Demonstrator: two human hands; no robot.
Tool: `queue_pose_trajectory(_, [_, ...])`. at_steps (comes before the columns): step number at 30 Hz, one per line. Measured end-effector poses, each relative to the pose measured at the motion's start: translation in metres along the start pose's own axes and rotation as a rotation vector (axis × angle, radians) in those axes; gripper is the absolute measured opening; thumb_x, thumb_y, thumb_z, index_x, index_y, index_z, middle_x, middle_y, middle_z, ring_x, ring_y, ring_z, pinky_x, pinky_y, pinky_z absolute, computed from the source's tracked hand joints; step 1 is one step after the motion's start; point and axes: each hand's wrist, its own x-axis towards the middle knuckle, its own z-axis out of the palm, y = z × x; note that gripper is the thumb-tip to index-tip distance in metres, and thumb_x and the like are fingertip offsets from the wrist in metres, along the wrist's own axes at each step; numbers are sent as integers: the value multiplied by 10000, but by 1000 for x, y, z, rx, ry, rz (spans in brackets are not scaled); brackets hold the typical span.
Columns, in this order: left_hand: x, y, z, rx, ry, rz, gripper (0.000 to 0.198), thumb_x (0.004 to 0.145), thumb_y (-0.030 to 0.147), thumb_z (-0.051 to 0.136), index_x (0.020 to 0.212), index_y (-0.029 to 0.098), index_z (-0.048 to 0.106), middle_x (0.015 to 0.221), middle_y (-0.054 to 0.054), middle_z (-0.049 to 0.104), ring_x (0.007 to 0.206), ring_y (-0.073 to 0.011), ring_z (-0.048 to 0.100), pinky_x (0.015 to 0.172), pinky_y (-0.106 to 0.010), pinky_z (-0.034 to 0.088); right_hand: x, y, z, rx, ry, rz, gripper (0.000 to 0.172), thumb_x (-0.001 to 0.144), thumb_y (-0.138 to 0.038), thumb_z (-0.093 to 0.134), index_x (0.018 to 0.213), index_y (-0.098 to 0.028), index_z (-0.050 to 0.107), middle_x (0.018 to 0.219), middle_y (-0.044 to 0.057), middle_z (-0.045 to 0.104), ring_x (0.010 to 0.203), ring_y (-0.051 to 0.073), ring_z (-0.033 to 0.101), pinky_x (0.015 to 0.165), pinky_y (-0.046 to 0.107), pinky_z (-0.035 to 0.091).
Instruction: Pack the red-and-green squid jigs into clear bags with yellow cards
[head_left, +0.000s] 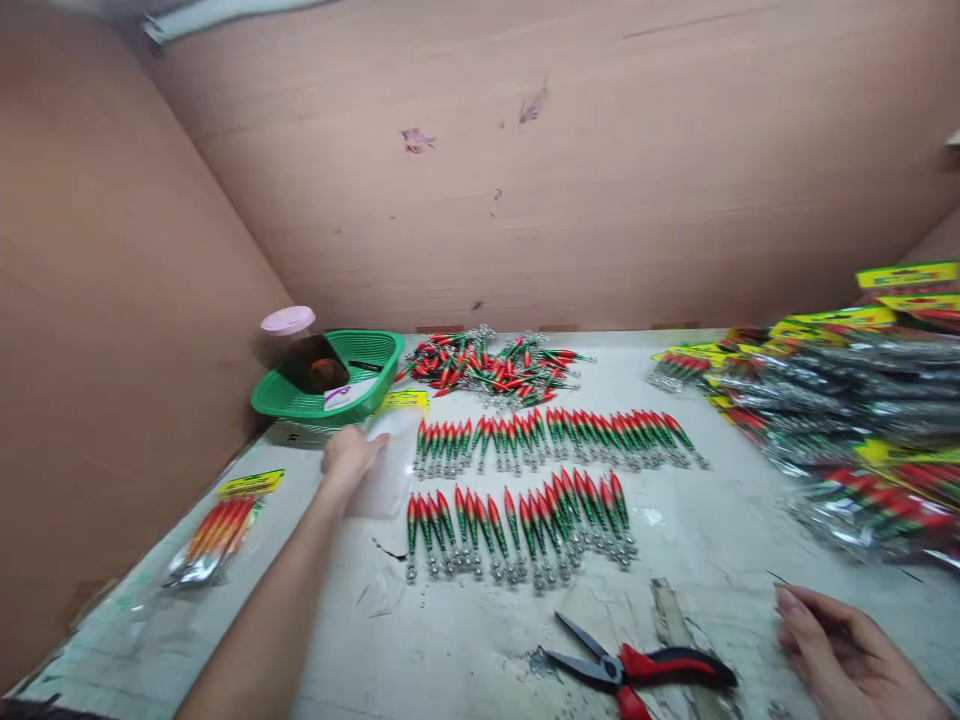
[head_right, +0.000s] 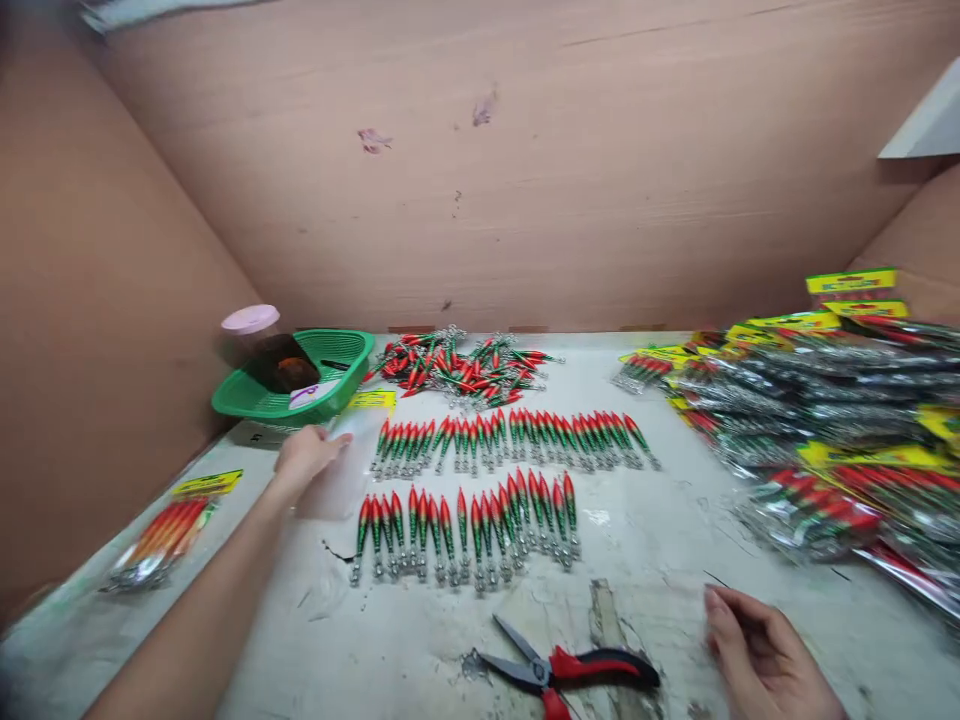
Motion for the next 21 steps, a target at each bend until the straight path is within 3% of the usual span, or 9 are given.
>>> queue_pose_trajectory(3, [-1, -6, -13, -6, -10, -4, 281, 871, 378, 579, 1016, 139, 611, 1037, -66, 633, 935, -203, 613, 819, -414, 509, -3, -31, -4, -15, 6, 35, 395, 712, -582, 619, 844, -210, 616, 713, 37, 639, 599, 192, 611, 530, 295, 515])
queue_pose_trajectory(7, [-4, -8, -30, -60, 72, -1, 235, 753, 340, 658, 606, 177, 573, 705, -93, 621, 1018, -410, 588, 834, -538, 460, 0, -58, 1, -181, -277, -397, 225, 850, -421, 545, 845, -214, 631, 786, 41, 643, 694, 181, 633, 632, 285, 519])
queue_pose_trajectory(9, [-10, -9, -39, -124, 127, 11, 260, 719, 353, 663, 550, 213, 524, 618, -81, 584, 1068, -446, 561, 853, -579, 432, 2, -66, 11, -230, -441, -556, 175, 883, -338, 510, 912, -223, 639, 836, 46, 643, 709, 172, 634, 631, 278, 523])
queue_pose_trajectory(11, [-20, -10, -45, -205, 161, 53, 217, 732, 385, 636, 617, 226, 544, 640, -53, 605, 1087, -408, 566, 886, -559, 434, 3, -71, 25, -244, -526, -618, 200, 870, -284, 511, 1018, -232, 635, 911, 56, 649, 784, 186, 643, 671, 294, 539])
queue_pose_trajectory(13, [-34, -8, -49, -410, 165, 95, 124, 788, 346, 577, 734, 235, 560, 755, -25, 666, 1037, -298, 617, 879, -439, 492, 5, -73, 39, -259, -563, -648, 273, 842, -227, 514, 1095, -232, 614, 987, 70, 650, 905, 216, 633, 760, 340, 541])
queue_pose_trajectory(15, [-52, -1, -49, -834, 44, 62, 56, 801, 201, 542, 811, 250, 566, 860, 14, 699, 920, -170, 663, 808, -275, 539, 7, -73, 51, -281, -580, -680, 288, 827, -174, 488, 1080, -221, 615, 987, 82, 648, 940, 239, 612, 794, 387, 528])
queue_pose_trajectory(17, [-74, 11, -44, -1258, -230, -82, 252, 744, 28, 517, 827, 250, 602, 839, 48, 705, 779, -101, 678, 735, -192, 556, 9, -72, 59, -303, -583, -703, 251, 821, -143, 461, 991, -217, 630, 931, 86, 643, 897, 247, 600, 766, 404, 521])
queue_pose_trajectory(18, [-86, 18, -39, -1337, -325, -165, 306, 732, -23, 490, 839, 234, 617, 805, 45, 707, 717, -95, 682, 698, -194, 567, 11, -72, 61, -311, -580, -712, 233, 819, -136, 453, 945, -218, 632, 902, 85, 638, 868, 248, 595, 744, 405, 518])
queue_pose_trajectory(21, [-119, 37, -21, -1403, -538, -194, 331, 723, -78, 516, 891, 184, 629, 790, -2, 716, 700, -138, 708, 665, -243, 593, 14, -74, 60, -314, -562, -736, 188, 803, -142, 456, 853, -222, 619, 829, 75, 622, 800, 246, 589, 683, 388, 510])
